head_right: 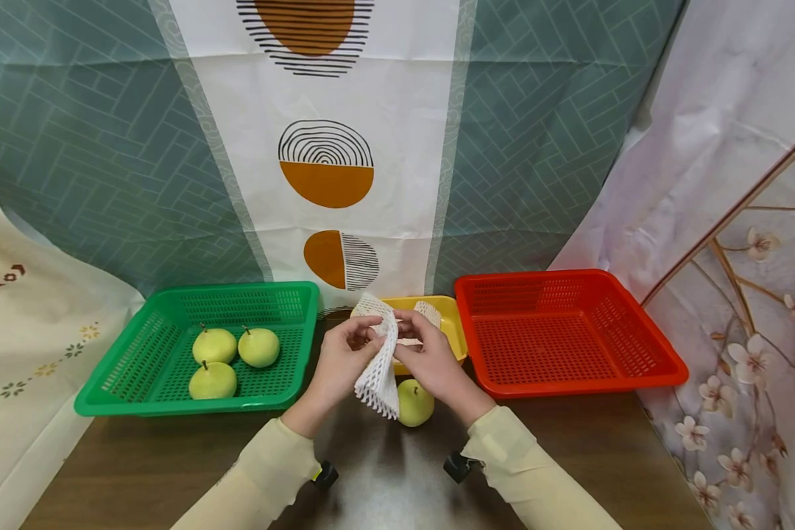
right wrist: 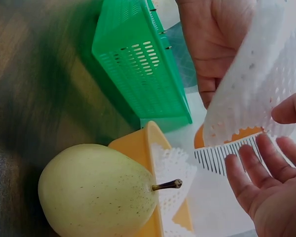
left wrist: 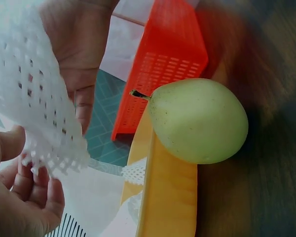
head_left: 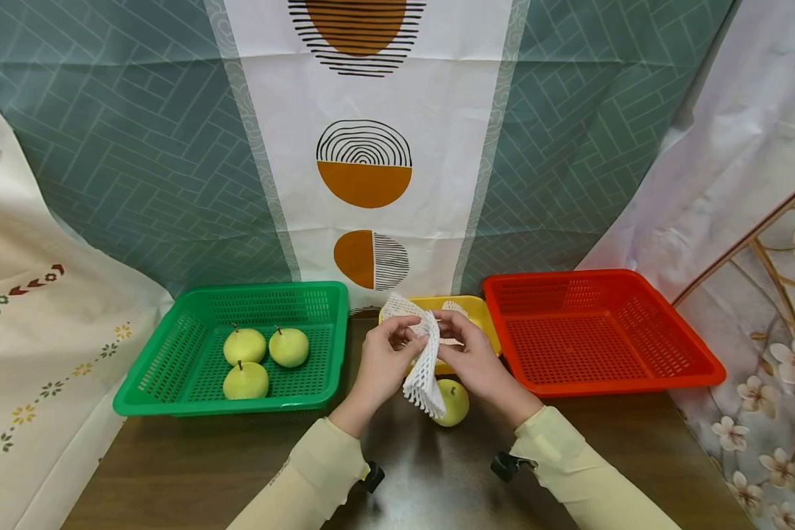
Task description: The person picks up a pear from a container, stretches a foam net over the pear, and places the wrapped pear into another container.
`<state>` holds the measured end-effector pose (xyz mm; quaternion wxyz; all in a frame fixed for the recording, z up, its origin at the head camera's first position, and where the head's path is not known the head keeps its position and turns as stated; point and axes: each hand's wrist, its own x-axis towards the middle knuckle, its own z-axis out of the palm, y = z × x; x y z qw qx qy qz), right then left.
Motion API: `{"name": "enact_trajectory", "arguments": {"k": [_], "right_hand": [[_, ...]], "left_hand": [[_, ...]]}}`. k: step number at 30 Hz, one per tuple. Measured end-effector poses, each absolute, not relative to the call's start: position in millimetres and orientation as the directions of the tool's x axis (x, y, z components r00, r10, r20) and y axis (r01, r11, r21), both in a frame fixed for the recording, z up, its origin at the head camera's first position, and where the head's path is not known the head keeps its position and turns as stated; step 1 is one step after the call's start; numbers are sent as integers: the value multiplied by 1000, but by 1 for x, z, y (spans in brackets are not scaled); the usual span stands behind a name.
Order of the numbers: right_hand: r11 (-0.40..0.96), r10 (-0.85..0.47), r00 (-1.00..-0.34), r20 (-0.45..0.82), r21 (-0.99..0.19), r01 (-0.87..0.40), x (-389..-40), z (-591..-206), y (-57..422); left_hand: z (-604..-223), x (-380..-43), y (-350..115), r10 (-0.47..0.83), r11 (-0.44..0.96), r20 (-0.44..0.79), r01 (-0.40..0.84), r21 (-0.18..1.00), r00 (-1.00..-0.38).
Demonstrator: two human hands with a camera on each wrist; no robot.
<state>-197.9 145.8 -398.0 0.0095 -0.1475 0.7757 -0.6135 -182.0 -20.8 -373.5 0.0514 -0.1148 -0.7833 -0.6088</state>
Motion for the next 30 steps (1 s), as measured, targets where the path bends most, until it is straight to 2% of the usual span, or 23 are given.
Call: {"name": "enact_trajectory", "arguments": {"k": [9, 17, 25, 30], "right_hand": [[34, -240, -935, 260, -961, -276, -198, -401, 148], [120, -93, -976, 199, -970, -209, -198, -401, 155], [186, -46, -987, 154, -969, -160, -192, -406, 167], [221, -28, -993, 113, -968, -116, -184, -409, 175]], "left_hand": [[-380, -187, -22, 218, 184, 212, 254, 950, -953], [-381, -186, -23, 170, 129, 251, 274, 953, -953], [-402, -198, -20, 87, 32, 262, 266, 964, -961], [-416, -201, -15, 36, 43, 239, 241, 970, -970]]}}
